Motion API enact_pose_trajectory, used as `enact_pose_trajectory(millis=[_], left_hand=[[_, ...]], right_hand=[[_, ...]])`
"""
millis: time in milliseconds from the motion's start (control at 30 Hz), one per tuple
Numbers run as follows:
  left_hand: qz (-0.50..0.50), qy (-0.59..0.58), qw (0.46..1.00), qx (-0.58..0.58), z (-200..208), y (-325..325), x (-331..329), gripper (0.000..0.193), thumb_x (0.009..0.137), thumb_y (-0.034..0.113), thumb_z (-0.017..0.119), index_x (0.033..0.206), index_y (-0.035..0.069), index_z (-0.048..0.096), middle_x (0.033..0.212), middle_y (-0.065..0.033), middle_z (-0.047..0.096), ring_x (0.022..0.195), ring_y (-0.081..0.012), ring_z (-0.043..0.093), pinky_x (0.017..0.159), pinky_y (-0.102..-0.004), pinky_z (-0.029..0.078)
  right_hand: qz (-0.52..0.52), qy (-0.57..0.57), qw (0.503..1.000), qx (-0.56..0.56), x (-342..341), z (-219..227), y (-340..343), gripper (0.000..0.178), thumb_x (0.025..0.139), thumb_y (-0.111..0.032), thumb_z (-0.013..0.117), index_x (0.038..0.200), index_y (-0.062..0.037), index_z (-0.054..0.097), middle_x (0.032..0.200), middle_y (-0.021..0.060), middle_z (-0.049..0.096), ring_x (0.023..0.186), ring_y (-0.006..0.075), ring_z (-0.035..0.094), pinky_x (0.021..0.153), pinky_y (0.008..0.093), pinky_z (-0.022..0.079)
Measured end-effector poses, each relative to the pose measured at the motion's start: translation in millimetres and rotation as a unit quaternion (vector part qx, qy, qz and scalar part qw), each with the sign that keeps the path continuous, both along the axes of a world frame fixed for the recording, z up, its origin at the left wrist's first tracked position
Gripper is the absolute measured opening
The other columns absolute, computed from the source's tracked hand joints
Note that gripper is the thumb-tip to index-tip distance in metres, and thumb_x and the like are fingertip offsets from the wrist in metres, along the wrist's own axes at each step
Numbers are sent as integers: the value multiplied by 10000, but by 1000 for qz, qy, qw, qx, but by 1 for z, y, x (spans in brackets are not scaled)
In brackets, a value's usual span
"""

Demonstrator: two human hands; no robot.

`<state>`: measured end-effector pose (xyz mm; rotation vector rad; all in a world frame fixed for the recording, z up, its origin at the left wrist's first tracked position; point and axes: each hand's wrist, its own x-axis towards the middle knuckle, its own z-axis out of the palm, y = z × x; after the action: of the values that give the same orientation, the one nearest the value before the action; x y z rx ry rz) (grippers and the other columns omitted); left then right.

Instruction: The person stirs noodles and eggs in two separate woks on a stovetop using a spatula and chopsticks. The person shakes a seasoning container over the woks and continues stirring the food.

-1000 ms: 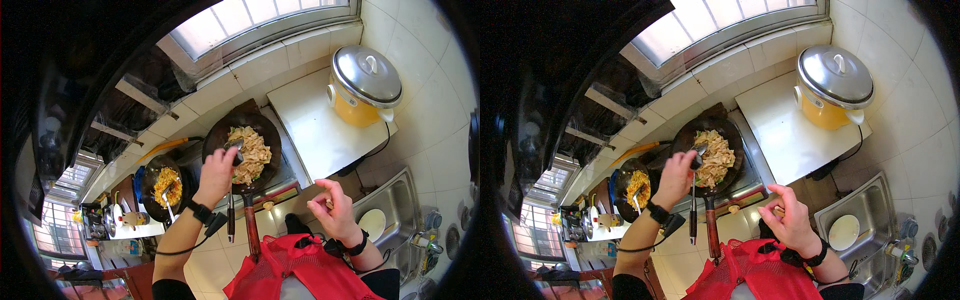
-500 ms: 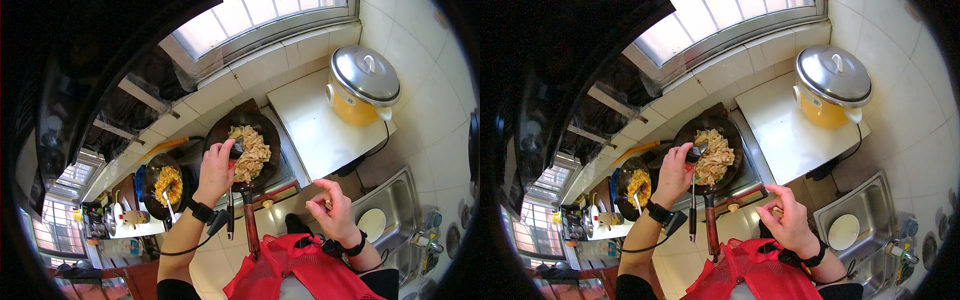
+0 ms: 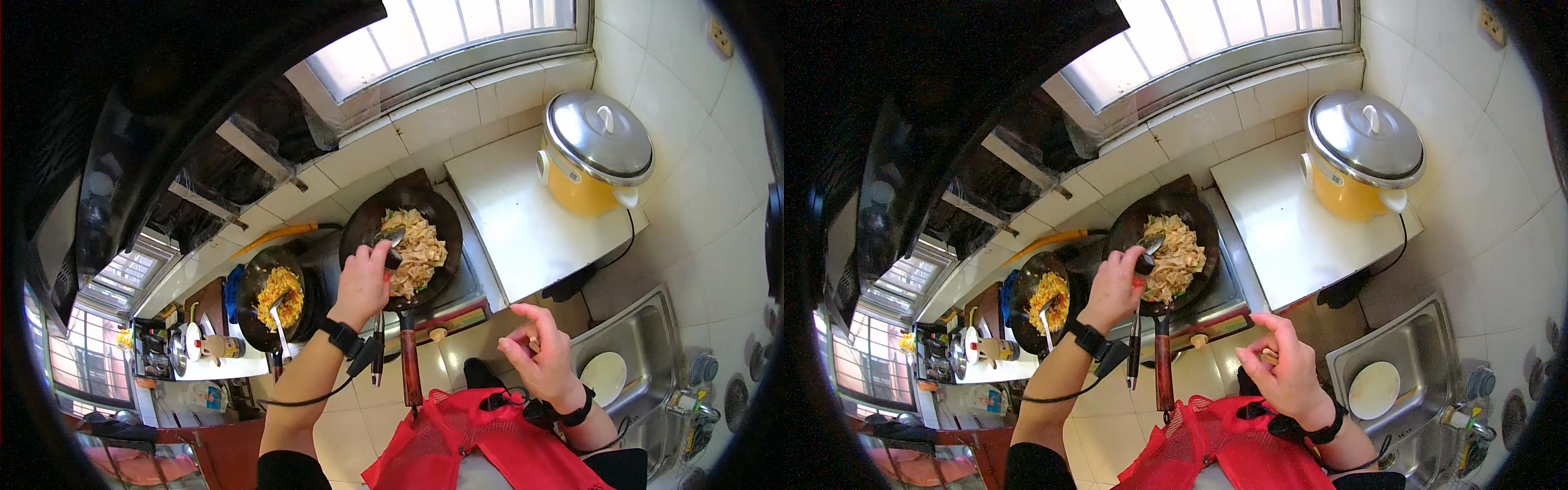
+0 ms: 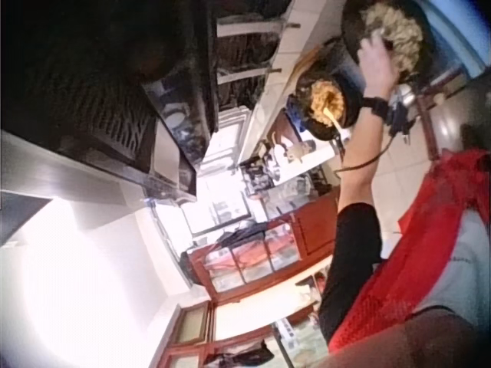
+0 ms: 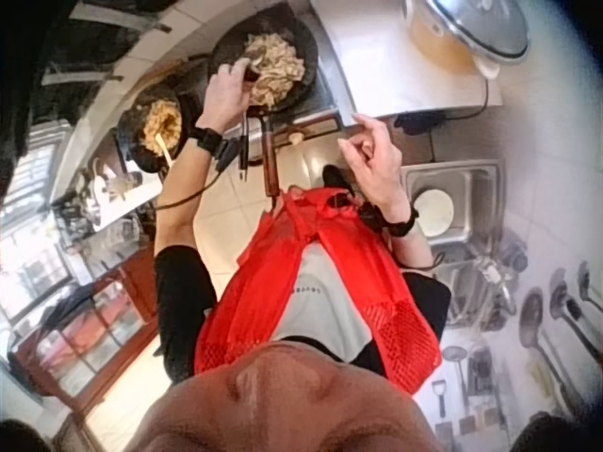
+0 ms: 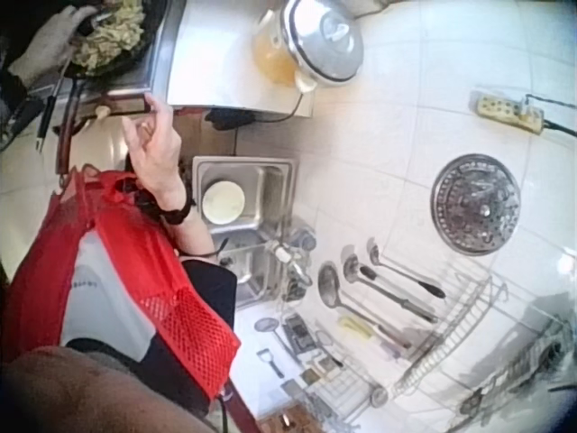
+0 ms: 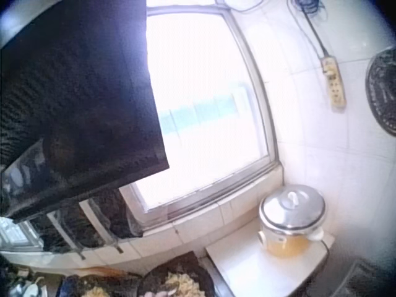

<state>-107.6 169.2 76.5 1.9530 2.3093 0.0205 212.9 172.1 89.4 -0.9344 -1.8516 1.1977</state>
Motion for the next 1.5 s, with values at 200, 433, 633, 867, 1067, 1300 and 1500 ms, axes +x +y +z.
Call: enact_pose_trajectory(millis=[200, 433, 633, 867, 1067, 1300, 1500], left_hand=[[-30, -23, 978, 203, 10, 3, 12, 600, 725, 28, 661, 1278, 125, 451, 1034, -163, 519, 922, -365, 534, 763, -445, 478], [-27, -63, 976, 208, 22, -3, 13, 601, 702, 28, 669, 1258, 114, 459, 1014, -172, 525, 930, -381, 534, 830, -445, 458], [1, -54, 991, 122, 6, -16, 6, 634, 697, 27, 686, 1279, 107, 450, 1037, -182, 518, 947, -389, 529, 835, -438, 454], [-4, -31, 992, 123, -2, -14, 1, 613, 721, 33, 683, 1283, 121, 454, 1019, -170, 525, 915, -374, 540, 801, -439, 470], [-24, -67, 978, 198, 6, -14, 6, 593, 718, 13, 660, 1264, 125, 460, 1005, -173, 525, 880, -366, 535, 777, -443, 464], [16, -70, 988, 140, 2, -25, 7, 598, 727, 37, 660, 1281, 118, 450, 1052, -184, 524, 964, -384, 539, 827, -446, 463], [9, -58, 988, 145, -10, -21, 12, 602, 729, 45, 679, 1277, 138, 450, 1049, -179, 520, 895, -388, 528, 803, -452, 457]], right_hand=[[-2, 23, 999, -41, 1, -15, -7, 451, 839, -108, 702, 1213, -12, 469, 709, 65, 646, 533, 101, 541, 520, 244, 440], [5, 20, 999, -43, 0, -14, -18, 442, 843, -100, 698, 1214, -13, 475, 708, 65, 647, 535, 98, 539, 524, 242, 438], [27, 8, 999, -17, -3, -3, -27, 451, 840, -98, 704, 1219, -13, 474, 699, 59, 634, 528, 87, 517, 519, 242, 431], [35, -16, 999, 5, -4, 3, -34, 460, 844, -91, 699, 1231, -13, 463, 696, 59, 629, 526, 84, 513, 509, 241, 425], [29, 7, 999, -27, 0, -8, -40, 455, 846, -82, 694, 1232, -13, 463, 690, 57, 624, 524, 85, 504, 506, 239, 418], [36, 5, 999, 12, -8, -3, -48, 436, 855, -71, 683, 1227, -4, 466, 690, 56, 624, 526, 70, 499, 495, 232, 405], [61, 17, 997, -37, -15, -3, -53, 456, 843, -101, 702, 1227, -14, 472, 698, 55, 632, 544, 84, 520, 517, 239, 426]])
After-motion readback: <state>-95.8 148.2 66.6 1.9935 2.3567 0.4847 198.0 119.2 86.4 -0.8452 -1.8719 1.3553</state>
